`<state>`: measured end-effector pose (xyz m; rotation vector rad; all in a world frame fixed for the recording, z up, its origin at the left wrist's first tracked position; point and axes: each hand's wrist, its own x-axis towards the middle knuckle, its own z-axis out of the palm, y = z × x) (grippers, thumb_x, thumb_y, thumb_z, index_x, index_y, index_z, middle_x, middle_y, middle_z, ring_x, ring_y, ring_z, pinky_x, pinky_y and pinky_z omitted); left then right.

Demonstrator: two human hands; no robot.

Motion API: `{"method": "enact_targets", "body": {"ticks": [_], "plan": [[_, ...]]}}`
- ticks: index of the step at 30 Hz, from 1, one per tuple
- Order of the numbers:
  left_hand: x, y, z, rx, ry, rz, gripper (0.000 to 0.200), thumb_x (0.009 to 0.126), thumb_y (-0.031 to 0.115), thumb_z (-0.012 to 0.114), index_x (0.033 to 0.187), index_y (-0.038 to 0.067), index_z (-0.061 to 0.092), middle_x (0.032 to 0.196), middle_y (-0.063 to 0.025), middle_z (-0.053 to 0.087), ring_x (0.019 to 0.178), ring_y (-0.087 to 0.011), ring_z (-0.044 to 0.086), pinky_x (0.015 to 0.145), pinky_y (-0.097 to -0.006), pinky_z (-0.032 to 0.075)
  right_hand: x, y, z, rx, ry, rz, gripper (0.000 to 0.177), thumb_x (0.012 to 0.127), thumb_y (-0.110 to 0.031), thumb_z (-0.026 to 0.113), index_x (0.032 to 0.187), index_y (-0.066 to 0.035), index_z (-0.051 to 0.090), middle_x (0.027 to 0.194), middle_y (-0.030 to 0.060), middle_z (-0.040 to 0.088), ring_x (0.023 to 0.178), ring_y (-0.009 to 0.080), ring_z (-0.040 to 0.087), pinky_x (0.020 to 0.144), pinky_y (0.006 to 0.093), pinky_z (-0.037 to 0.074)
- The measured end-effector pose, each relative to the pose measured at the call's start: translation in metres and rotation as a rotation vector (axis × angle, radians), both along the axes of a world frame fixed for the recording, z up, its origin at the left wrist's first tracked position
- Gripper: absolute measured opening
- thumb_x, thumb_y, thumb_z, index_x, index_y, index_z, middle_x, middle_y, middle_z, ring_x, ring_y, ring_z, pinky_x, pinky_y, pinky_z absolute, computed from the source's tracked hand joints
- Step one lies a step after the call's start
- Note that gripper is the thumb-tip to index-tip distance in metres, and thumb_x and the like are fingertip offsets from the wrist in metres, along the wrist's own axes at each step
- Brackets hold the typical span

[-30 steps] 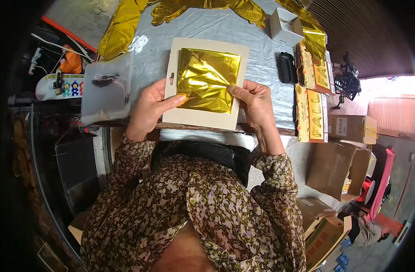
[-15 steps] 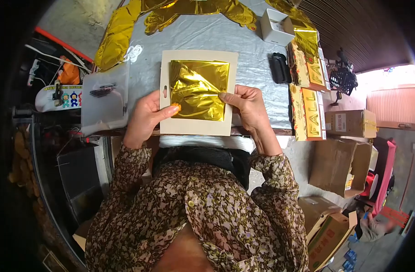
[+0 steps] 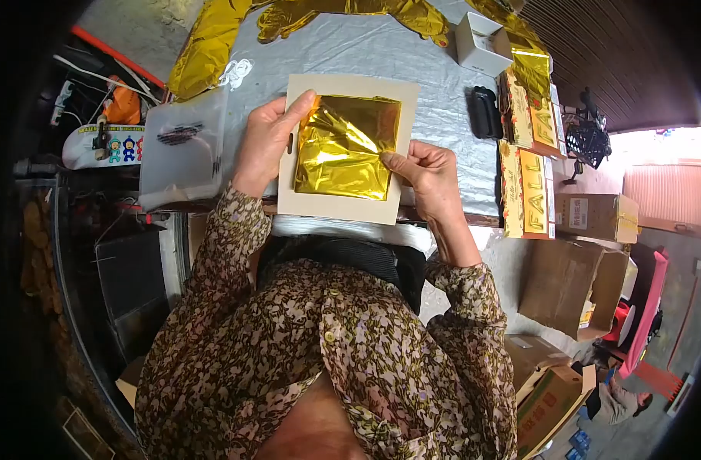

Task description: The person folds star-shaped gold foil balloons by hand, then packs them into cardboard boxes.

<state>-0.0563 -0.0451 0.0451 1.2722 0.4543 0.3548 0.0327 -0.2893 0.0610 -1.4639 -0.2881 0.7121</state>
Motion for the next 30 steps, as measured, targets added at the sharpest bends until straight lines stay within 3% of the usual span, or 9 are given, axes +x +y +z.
{"method": "enact_targets", "body": {"ticks": [6, 8, 9, 10, 13, 20, 22, 25, 30], "plan": [[-0.034, 0.002, 0.003, -0.148, -0.037, -0.302, 0.036, 0.101, 0.023, 0.066, 0.124, -0.004, 0.064, 0.112, -0.0046, 0.07, 0.095, -0.0091, 0.063, 0.083, -0.0232, 0.051, 0.001, 0.001, 0.005, 0.076, 0.077, -0.093, 0.013, 0.088, -0.001, 0.074, 0.1, 0.004, 0.075, 0.089, 0.0105, 0.076, 0.072, 0.0119, 0.069, 0.069, 0.025, 0.056], [-0.044, -0.001, 0.005, -0.088, 0.002, -0.446, 0.039, 0.1, 0.012, 0.063, 0.135, -0.006, 0.055, 0.128, -0.009, 0.065, 0.111, -0.0129, 0.063, 0.099, -0.0289, 0.049, 0.003, 0.002, 0.004, 0.089, 0.104, -0.103, 0.013, 0.088, -0.001, 0.073, 0.1, 0.004, 0.075, 0.09, 0.0108, 0.076, 0.074, 0.0126, 0.069, 0.071, 0.0257, 0.057], [-0.043, -0.007, 0.013, -0.089, -0.024, -0.403, 0.057, 0.095, 0.0, 0.066, 0.147, -0.003, 0.044, 0.132, -0.01, 0.063, 0.112, -0.0134, 0.063, 0.098, -0.0292, 0.051, 0.005, 0.003, 0.003, 0.132, 0.135, -0.112, 0.013, 0.088, 0.0, 0.073, 0.099, 0.005, 0.075, 0.089, 0.012, 0.076, 0.073, 0.014, 0.07, 0.069, 0.0268, 0.057], [-0.042, -0.011, 0.017, -0.091, -0.021, -0.4, 0.057, 0.095, 0.0, 0.066, 0.147, -0.003, 0.044, 0.132, -0.01, 0.063, 0.112, -0.0134, 0.063, 0.098, -0.0292, 0.051, 0.005, 0.003, 0.002, 0.176, 0.166, -0.12, 0.013, 0.087, 0.001, 0.073, 0.099, 0.006, 0.075, 0.089, 0.0133, 0.076, 0.072, 0.0153, 0.071, 0.068, 0.0278, 0.058], [-0.041, -0.016, 0.024, 0.026, -0.153, -0.28, 0.093, 0.089, -0.013, 0.066, 0.162, 0.007, 0.011, 0.137, -0.0141, 0.059, 0.114, -0.0148, 0.063, 0.097, -0.0288, 0.053, 0.006, 0.004, 0.004, 0.197, 0.261, -0.132, 0.011, 0.087, 0.002, 0.072, 0.098, 0.006, 0.075, 0.088, 0.0136, 0.076, 0.073, 0.0162, 0.071, 0.069, 0.0287, 0.059], [-0.042, -0.013, 0.014, 0.145, -0.313, -0.284, 0.088, 0.088, -0.014, 0.066, 0.16, 0.006, 0.021, 0.15, -0.0128, 0.048, 0.136, -0.0174, 0.045, 0.109, -0.0308, 0.045, 0.005, 0.002, 0.003, 0.146, 0.238, -0.116, 0.009, 0.087, 0.002, 0.073, 0.095, 0.005, 0.076, 0.087, 0.0132, 0.076, 0.071, 0.0159, 0.071, 0.067, 0.0286, 0.059], [-0.045, 0.0, 0.013, 0.476, -0.183, -0.474, 0.081, 0.086, -0.013, 0.068, 0.157, 0.005, 0.032, 0.153, -0.0102, 0.045, 0.143, -0.018, 0.037, 0.116, -0.0319, 0.035, 0.007, 0.0, 0.0, 0.126, 0.211, -0.074, 0.009, 0.086, 0.002, 0.073, 0.095, 0.004, 0.076, 0.086, 0.0127, 0.076, 0.068, 0.015, 0.071, 0.064, 0.0274, 0.058], [-0.048, -0.003, 0.024, 0.421, -0.1, -0.459, 0.076, 0.086, -0.011, 0.069, 0.154, 0.003, 0.039, 0.157, -0.0108, 0.042, 0.145, -0.0175, 0.035, 0.119, -0.0314, 0.03, 0.004, 0.003, 0.005, 0.137, 0.201, -0.084, 0.008, 0.087, 0.001, 0.073, 0.093, 0.004, 0.076, 0.084, 0.0118, 0.076, 0.067, 0.014, 0.07, 0.062, 0.0266, 0.058], [-0.05, -0.001, 0.023, 0.397, -0.115, -0.465, 0.078, 0.086, -0.012, 0.068, 0.155, 0.001, 0.035, 0.16, -0.0118, 0.037, 0.147, -0.0165, 0.031, 0.12, -0.0307, 0.028, 0.006, 0.001, 0.002, 0.085, 0.18, -0.052, 0.008, 0.087, 0.0, 0.073, 0.093, 0.003, 0.076, 0.084, 0.0111, 0.076, 0.068, 0.014, 0.071, 0.063, 0.0272, 0.059]]}}
